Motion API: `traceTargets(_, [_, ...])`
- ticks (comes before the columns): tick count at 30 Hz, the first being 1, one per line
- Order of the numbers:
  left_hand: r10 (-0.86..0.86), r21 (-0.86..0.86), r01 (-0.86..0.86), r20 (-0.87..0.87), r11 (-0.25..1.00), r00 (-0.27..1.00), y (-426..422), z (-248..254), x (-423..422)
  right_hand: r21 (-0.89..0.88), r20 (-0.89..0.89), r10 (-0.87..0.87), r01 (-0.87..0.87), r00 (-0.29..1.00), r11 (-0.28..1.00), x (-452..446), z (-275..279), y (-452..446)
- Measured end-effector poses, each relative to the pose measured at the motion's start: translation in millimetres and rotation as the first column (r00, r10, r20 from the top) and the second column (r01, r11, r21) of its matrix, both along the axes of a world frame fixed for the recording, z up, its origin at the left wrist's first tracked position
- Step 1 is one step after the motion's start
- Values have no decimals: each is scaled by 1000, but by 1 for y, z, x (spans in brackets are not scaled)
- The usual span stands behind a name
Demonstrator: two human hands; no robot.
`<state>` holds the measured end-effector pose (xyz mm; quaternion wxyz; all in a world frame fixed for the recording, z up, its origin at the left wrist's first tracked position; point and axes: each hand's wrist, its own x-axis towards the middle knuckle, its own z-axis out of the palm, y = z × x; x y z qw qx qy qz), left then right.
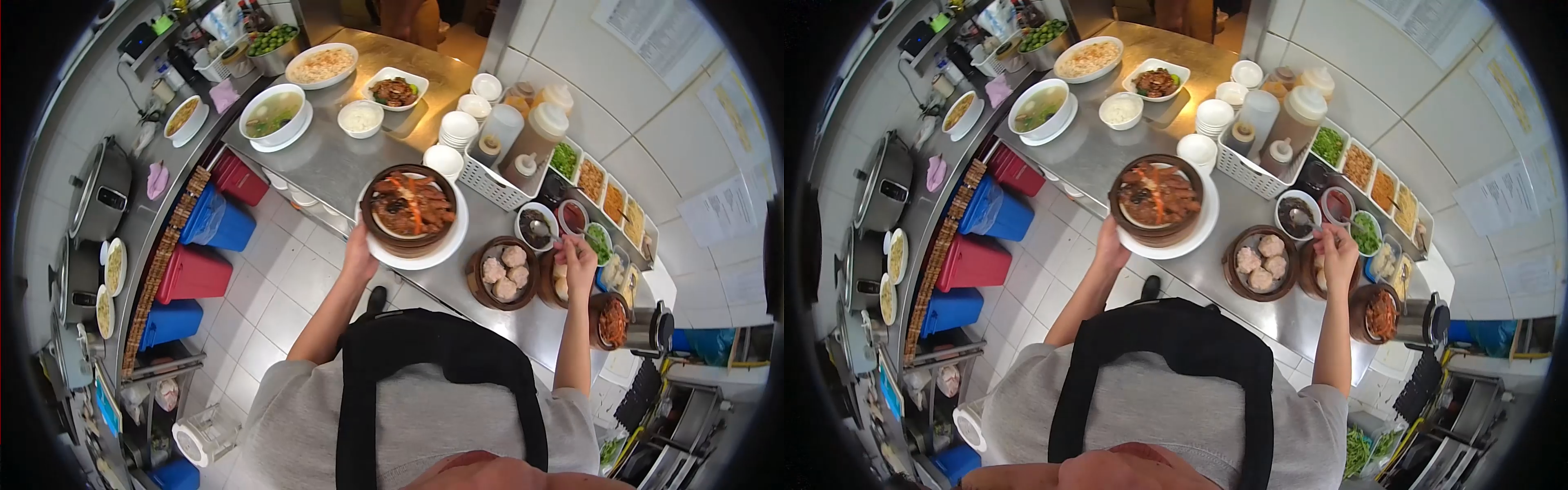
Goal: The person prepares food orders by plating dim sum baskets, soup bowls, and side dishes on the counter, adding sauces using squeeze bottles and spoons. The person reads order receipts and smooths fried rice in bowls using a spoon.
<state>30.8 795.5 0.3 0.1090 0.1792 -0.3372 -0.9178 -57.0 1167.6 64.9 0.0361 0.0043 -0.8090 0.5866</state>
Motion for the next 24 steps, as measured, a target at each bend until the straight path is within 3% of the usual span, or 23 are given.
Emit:
traceTargets(2, [74, -53, -75, -16, 996, 997, -30, -5, 8, 138, 103, -8, -6, 995, 990, -1, -6, -9])
traceTargets(4, [120, -86, -121, -17, 989, 993, -61, -8, 15, 560, -120, 44, 31, 992, 828, -1, -6, -14])
traceTargets(5, [115, -94, -116, -16, 989, 993, -75, -7, 18, 593, -203, 63, 72, 977, 802, -2, -8, -16])
traceTargets(6, [132, -102, -132, -7, 986, 991, -89, -6, 19, 643, -143, 25, 74, 989, 763, -3, -4, -18])
traceTargets(8, [148, -112, -147, -6, 983, 989, -114, -9, 17, 796, -262, 63, 179, 963, 578, 2, 16, -30])
traceTargets(10, [134, -84, -135, -19, 987, 991, -140, -28, 14, 786, -440, 10, 380, 898, 487, 5, 30, -49])
traceTargets(11, [108, -85, -108, -14, 990, 994, -153, -39, 11, 753, -557, 70, 468, 828, 464, 6, 40, -64])
traceTargets(12, [102, -88, -103, -19, 991, 995, -161, -40, 8, 749, -561, 63, 474, 825, 464, 7, 49, -87])
traceTargets(14, [58, -55, -57, 14, 997, 998, -172, -43, 4, 507, -411, 3, 226, 912, 832, 14, 62, -150])
traceTargets(17, [-27, -30, 27, 14, 999, 1000, -188, -49, -4, 345, -133, 242, -184, 961, 920, 17, 20, -245])
traceTargets(19, [-80, -6, 80, 22, 997, 997, -196, -48, -10, 253, -39, 448, -425, 893, 869, 12, -34, -298])
traceTargets(21, [-84, -54, 87, 53, 995, 995, -203, -46, -18, -114, 219, 424, -408, 879, 906, 9, -69, -343])
traceTargets(22, [-68, -106, 77, 81, 991, 994, -205, -44, -22, -116, 218, 405, -389, 888, 914, 6, -77, -358])
traceTargets(24, [-55, -205, 73, 90, 976, 994, -207, -36, -30, -468, 332, 368, -187, 869, 864, 0, -81, -378])
